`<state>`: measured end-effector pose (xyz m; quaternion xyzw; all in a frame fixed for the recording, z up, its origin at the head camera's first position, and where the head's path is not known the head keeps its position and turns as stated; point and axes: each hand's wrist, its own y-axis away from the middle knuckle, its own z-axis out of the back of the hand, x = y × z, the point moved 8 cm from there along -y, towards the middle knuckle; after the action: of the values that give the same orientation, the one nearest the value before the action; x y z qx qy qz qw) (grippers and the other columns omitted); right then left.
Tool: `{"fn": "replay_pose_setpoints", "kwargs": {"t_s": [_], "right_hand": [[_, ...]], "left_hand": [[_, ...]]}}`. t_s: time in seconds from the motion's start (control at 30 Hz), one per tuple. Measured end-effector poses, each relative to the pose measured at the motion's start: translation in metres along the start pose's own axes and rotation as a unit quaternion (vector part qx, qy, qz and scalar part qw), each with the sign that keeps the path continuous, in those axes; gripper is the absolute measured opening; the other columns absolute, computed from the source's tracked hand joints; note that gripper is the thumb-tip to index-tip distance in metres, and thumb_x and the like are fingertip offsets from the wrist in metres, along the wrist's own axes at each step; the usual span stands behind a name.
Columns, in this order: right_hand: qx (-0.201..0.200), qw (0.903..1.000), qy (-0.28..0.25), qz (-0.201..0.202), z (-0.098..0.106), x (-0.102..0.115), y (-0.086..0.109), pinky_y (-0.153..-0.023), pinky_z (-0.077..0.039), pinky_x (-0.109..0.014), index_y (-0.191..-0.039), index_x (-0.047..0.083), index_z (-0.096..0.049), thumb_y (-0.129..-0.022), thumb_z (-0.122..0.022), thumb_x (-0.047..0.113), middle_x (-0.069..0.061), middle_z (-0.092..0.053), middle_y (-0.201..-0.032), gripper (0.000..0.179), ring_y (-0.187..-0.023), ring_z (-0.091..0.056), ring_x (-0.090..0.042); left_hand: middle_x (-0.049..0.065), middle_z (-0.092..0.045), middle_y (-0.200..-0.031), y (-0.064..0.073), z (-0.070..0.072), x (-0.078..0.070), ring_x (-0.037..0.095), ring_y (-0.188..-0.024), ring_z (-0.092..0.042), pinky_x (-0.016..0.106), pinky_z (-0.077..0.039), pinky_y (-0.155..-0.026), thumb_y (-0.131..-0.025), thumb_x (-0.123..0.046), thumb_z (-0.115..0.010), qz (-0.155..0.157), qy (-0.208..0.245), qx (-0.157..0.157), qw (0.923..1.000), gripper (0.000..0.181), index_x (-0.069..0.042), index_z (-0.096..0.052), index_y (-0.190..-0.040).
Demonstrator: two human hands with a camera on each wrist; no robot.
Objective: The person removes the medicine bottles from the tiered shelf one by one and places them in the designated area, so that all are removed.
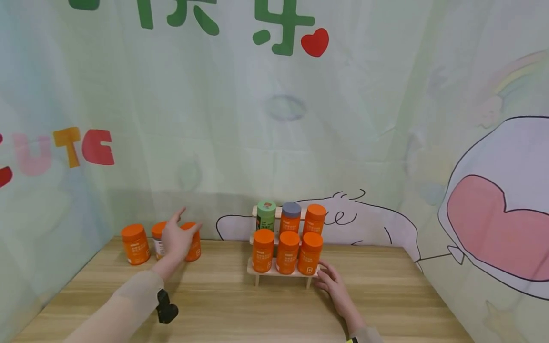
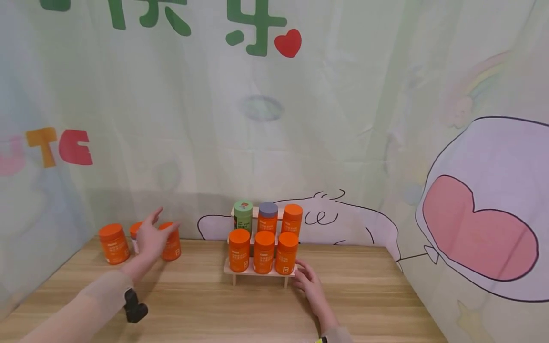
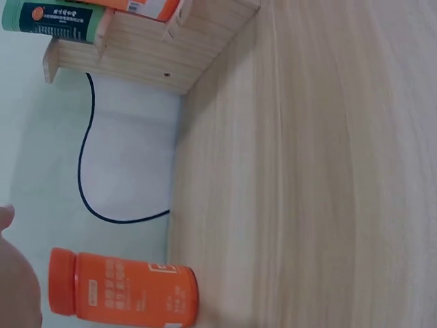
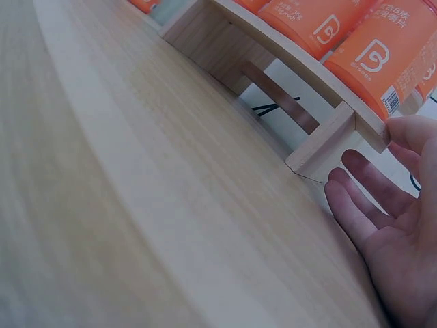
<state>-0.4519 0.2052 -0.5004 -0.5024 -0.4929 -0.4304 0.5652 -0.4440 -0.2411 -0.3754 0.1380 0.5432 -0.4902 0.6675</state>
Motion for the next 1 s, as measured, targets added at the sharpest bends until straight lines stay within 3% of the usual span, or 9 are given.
{"fn": "replay_pose_setpoints", "kwargs": {"t_s": [0.13, 0.23, 0.37, 0.47, 0.67, 1.0], "right_hand": [[0.007, 1.0000, 0.001, 0.005, -0.001, -0.001, 0.000, -0.083, -0.055, -0.026, -0.142, -0.012, -0.035, -0.100, -0.051, 0.017, -0.018, -0.056, -0.119, 0.053, -0.095, -0.061, -0.012], [0.006, 1.0000, 0.000, 0.002, -0.001, -0.002, 0.000, -0.083, -0.055, -0.026, -0.142, -0.011, -0.035, -0.100, -0.052, 0.017, -0.016, -0.057, -0.118, 0.053, -0.095, -0.060, -0.013], [0.002, 1.0000, -0.004, -0.006, 0.000, -0.003, 0.000, -0.084, -0.055, -0.026, -0.144, -0.010, -0.034, -0.100, -0.052, 0.016, -0.014, -0.057, -0.118, 0.054, -0.095, -0.061, -0.010], [0.001, 1.0000, -0.005, -0.008, 0.001, -0.004, 0.001, -0.084, -0.055, -0.026, -0.144, -0.010, -0.033, -0.100, -0.052, 0.016, -0.013, -0.057, -0.118, 0.055, -0.095, -0.061, -0.009], [0.001, 1.0000, -0.005, -0.007, 0.001, -0.003, 0.002, -0.084, -0.055, -0.026, -0.144, -0.010, -0.034, -0.100, -0.052, 0.017, -0.014, -0.058, -0.118, 0.055, -0.095, -0.062, -0.012], [0.002, 1.0000, -0.006, -0.004, 0.000, -0.001, 0.001, -0.083, -0.055, -0.025, -0.144, -0.010, -0.034, -0.100, -0.052, 0.017, -0.010, -0.057, -0.114, 0.055, -0.095, -0.061, -0.013]], "left_hand": [[0.025, -0.050, -0.142, -0.001, 0.000, -0.016, 0.041, -0.126, -0.050, 0.055, -0.043, -0.102, -0.087, -0.018, -0.074, -0.033, 0.028, -0.029, 0.9986, 0.063, -0.006, -0.049, -0.143], [0.022, -0.052, -0.142, -0.002, -0.005, -0.027, 0.037, -0.126, -0.051, 0.052, -0.044, -0.103, -0.087, -0.018, -0.074, -0.052, 0.074, -0.030, 0.9955, 0.061, -0.006, -0.051, -0.142], [0.019, -0.051, -0.144, -0.002, -0.016, -0.043, 0.033, -0.133, -0.047, 0.051, -0.039, -0.109, -0.088, -0.018, -0.073, -0.075, 0.154, 0.005, 0.9851, 0.061, -0.002, -0.049, -0.142], [0.020, -0.048, -0.146, -0.002, -0.024, -0.056, 0.033, -0.134, -0.046, 0.052, -0.037, -0.110, -0.089, -0.016, -0.072, -0.091, 0.188, 0.036, 0.9773, 0.062, 0.000, -0.045, -0.143], [0.020, -0.046, -0.148, 0.001, -0.040, -0.073, 0.034, -0.135, -0.045, 0.052, -0.038, -0.110, -0.091, -0.017, -0.070, -0.105, 0.208, 0.076, 0.9695, 0.064, 0.000, -0.041, -0.146], [0.016, -0.034, -0.157, 0.014, -0.072, -0.097, 0.032, -0.142, -0.035, 0.052, -0.034, -0.114, -0.090, -0.019, -0.071, -0.095, 0.220, 0.170, 0.9557, 0.078, -0.005, -0.027, -0.153]]}}
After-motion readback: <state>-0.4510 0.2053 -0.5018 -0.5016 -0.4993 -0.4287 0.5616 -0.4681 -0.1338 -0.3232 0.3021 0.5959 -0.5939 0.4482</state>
